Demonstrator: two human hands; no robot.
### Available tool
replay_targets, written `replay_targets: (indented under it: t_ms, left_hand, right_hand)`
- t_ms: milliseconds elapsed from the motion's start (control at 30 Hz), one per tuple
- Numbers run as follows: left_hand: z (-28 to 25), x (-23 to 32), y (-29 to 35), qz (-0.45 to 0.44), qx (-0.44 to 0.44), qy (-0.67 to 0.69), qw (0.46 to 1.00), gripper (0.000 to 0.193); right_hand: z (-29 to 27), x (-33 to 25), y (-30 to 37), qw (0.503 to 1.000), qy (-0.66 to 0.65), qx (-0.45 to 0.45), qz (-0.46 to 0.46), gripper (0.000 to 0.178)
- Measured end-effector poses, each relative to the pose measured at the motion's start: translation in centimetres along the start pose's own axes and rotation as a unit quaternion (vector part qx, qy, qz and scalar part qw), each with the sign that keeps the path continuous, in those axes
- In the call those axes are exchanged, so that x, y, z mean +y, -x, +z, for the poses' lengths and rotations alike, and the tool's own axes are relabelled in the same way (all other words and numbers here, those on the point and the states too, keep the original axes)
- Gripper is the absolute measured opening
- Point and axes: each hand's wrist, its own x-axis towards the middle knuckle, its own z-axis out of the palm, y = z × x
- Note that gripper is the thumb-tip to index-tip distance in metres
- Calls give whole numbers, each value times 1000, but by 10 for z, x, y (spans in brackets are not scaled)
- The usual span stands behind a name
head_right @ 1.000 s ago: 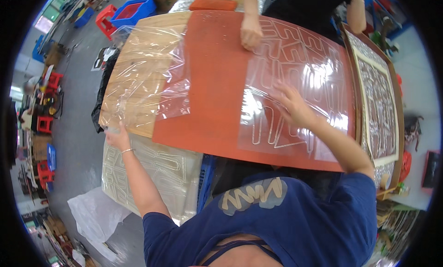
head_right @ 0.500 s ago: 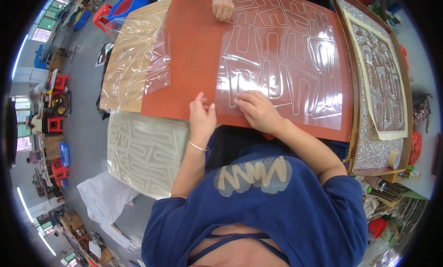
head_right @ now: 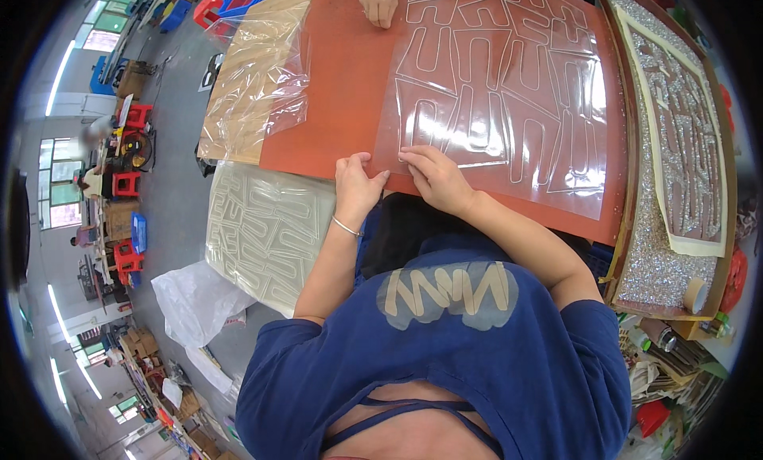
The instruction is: The recorder and a collaborator prepare shoe upper components by applying adhesive and placing them into a glitter-filled frame for finishing.
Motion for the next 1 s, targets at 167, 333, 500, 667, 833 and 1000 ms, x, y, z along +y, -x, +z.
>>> replay_targets:
  t_ms: [167, 333, 500, 667, 833, 1000]
  left_hand:
    - [2, 15, -1, 1, 14, -12, 1000, 46]
    - [2, 17, -3, -50, -13, 26, 998, 55]
    - [1, 13, -13, -76, -84, 53, 992, 49]
    - [2, 11, -7, -164, -117, 308, 930, 31]
    - [13, 7, 9, -110, -12, 475, 873, 33]
    - [26, 7, 19, 133, 114, 234, 956, 38]
  right_hand:
    - [-5, 0, 1, 995, -76, 17, 67, 26]
    - [-7, 0, 9, 996, -78, 22, 25, 30]
    - [-11, -4, 3, 991, -22, 22, -128, 38]
    - [-15, 2, 5, 995, -14, 54, -85, 36]
    - [-20, -7, 3, 970, -183, 52, 154, 25]
    - [-44, 0, -15, 996, -66, -1, 64, 29]
